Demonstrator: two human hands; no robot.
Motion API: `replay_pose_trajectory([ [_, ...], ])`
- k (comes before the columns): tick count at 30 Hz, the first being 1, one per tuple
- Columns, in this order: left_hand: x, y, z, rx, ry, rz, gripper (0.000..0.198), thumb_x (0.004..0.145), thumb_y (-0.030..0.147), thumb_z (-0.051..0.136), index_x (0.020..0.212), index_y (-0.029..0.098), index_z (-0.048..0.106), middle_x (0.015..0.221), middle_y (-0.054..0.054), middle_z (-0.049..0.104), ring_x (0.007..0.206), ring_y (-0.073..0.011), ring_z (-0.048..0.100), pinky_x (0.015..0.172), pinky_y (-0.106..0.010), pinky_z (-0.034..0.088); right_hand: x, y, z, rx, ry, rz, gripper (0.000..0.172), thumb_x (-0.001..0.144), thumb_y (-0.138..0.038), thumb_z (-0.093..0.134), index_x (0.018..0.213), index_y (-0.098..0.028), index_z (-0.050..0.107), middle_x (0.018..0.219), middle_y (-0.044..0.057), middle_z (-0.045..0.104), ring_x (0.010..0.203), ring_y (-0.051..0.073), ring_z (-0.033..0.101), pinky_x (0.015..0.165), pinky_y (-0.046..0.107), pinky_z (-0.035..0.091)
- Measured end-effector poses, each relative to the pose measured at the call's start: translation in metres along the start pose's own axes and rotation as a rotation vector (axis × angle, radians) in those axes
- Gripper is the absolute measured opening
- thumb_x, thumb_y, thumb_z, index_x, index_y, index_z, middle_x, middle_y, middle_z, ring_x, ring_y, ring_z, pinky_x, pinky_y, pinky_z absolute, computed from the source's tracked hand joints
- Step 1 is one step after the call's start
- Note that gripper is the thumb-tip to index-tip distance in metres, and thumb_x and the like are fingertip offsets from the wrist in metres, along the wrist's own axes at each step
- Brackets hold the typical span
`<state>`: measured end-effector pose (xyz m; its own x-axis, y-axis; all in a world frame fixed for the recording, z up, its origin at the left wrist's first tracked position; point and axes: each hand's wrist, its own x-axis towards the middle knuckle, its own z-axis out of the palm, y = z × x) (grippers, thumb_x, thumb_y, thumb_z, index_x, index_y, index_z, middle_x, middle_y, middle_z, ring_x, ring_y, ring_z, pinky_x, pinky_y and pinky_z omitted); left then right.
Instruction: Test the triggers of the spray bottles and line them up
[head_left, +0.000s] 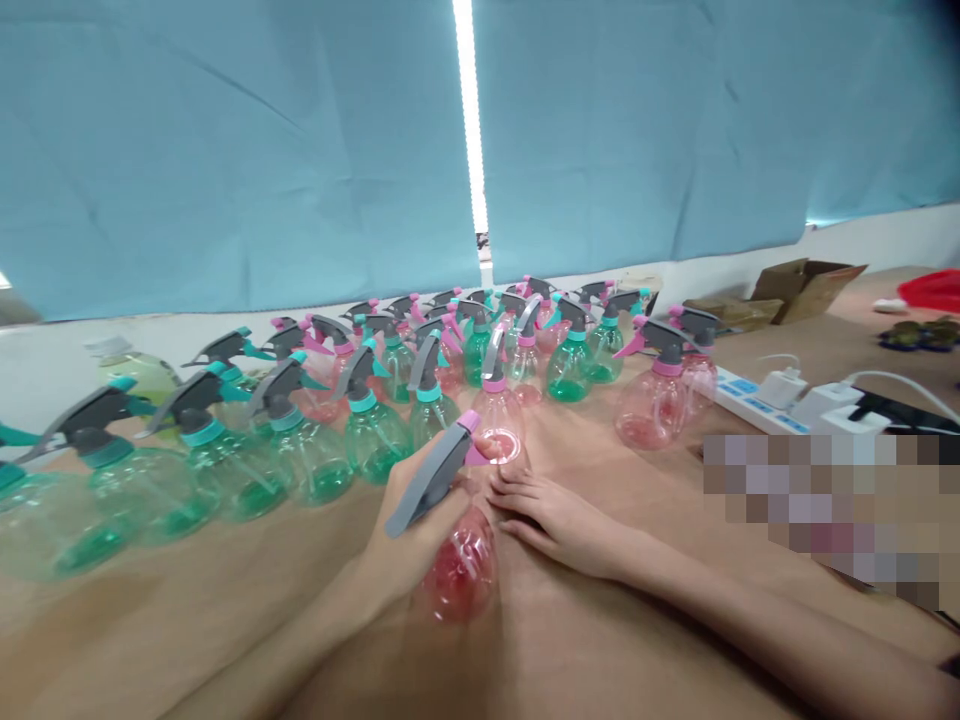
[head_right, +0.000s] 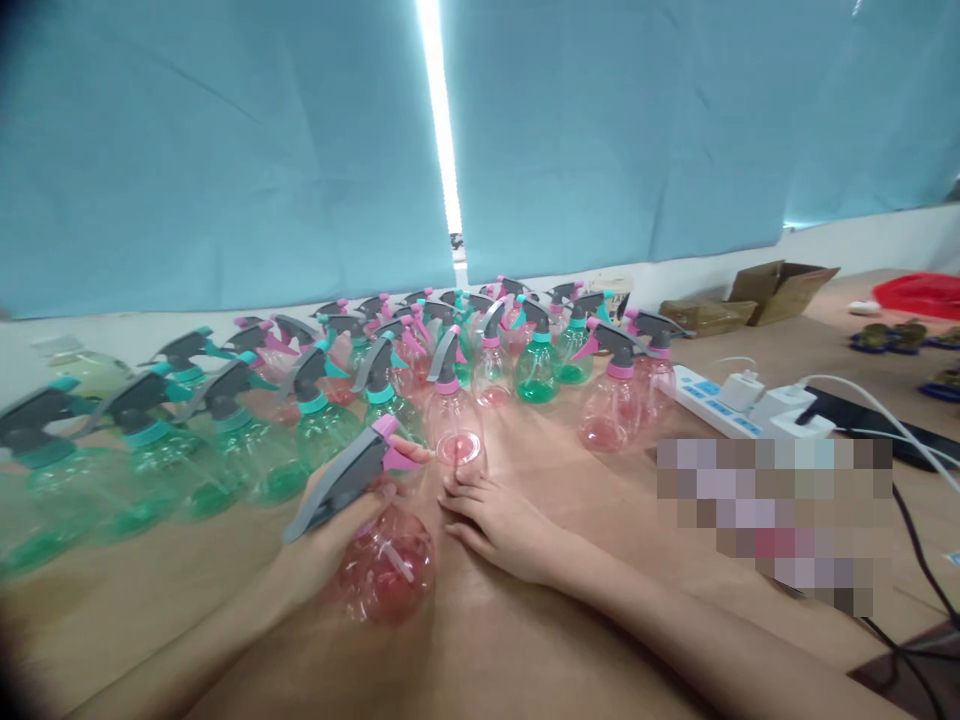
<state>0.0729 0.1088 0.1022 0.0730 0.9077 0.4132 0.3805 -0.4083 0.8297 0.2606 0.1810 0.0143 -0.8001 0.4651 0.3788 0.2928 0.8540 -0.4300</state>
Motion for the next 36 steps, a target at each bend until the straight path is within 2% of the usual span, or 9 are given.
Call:
replay_pose_trajectory([
  [5,0.0,0.001,0.001,0.0,-0.004,-0.051,0.011,0.078,0.02,0.055,0.073,0.021,0.045,0.062,0.005,0.04,0.054,-0.0116,0.039,0.052,-0.026,0.032,0.0,-0.001,-0.002,-0.016,-0.014,0.011,0.035,0.097,-0.025,0.048,0.13,-0.016,0.057,0.133,0.012,0.059,0.129,0.025,0.05,0.112,0.046,0.036],
  [9,0.001,0.003,0.001,-0.005,-0.012,-0.047,0.009,0.077,0.019,0.056,0.077,0.022,0.047,0.063,0.006,0.033,0.056,-0.0118,0.033,0.053,-0.026,0.028,0.0,-0.001,-0.002,-0.018,-0.02,0.019,0.036,0.097,-0.025,0.049,0.13,-0.016,0.057,0.135,0.013,0.058,0.129,0.025,0.05,0.112,0.047,0.036],
  [13,0.001,0.002,0.0,-0.004,-0.01,-0.061,0.014,0.076,0.019,0.055,0.072,0.022,0.042,0.064,0.005,0.031,0.056,-0.0117,0.032,0.053,-0.026,0.027,0.001,-0.002,-0.003,-0.022,-0.041,0.022,0.037,0.097,-0.025,0.048,0.13,-0.011,0.057,0.137,0.015,0.056,0.13,0.026,0.049,0.113,0.047,0.035],
  [18,0.001,0.005,0.001,-0.021,-0.011,-0.07,0.009,0.074,0.019,0.055,0.077,0.022,0.048,0.063,0.006,0.032,0.055,-0.012,0.034,0.053,-0.026,0.028,0.001,-0.002,-0.004,-0.029,-0.042,0.021,0.036,0.097,-0.026,0.048,0.13,-0.013,0.057,0.136,0.014,0.057,0.131,0.025,0.048,0.113,0.046,0.035],
  [25,0.001,0.007,0.0,-0.001,0.001,-0.09,0.006,0.07,0.022,0.053,0.073,0.021,0.048,0.066,0.003,0.048,0.064,-0.0158,0.051,0.061,-0.028,0.04,0.0,-0.001,-0.002,-0.025,-0.028,0.017,0.035,0.097,-0.025,0.048,0.129,-0.014,0.057,0.136,0.014,0.057,0.131,0.025,0.048,0.113,0.047,0.034],
  [30,0.002,0.013,-0.001,0.043,-0.052,-0.06,0.008,0.068,0.022,0.052,0.067,0.021,0.044,0.064,0.003,0.048,0.061,-0.0148,0.047,0.06,-0.028,0.039,0.001,-0.001,-0.002,-0.016,-0.02,0.013,0.035,0.097,-0.026,0.048,0.129,-0.014,0.058,0.136,0.013,0.058,0.131,0.024,0.048,0.112,0.045,0.035],
  [36,0.002,0.012,-0.001,0.056,-0.059,-0.035,0.009,0.073,0.026,0.053,0.07,0.021,0.046,0.065,0.003,0.044,0.062,-0.0149,0.045,0.06,-0.028,0.037,0.0,-0.002,-0.003,-0.012,-0.033,0.026,0.036,0.097,-0.025,0.048,0.13,-0.012,0.057,0.136,0.015,0.057,0.131,0.025,0.048,0.112,0.046,0.035],
])
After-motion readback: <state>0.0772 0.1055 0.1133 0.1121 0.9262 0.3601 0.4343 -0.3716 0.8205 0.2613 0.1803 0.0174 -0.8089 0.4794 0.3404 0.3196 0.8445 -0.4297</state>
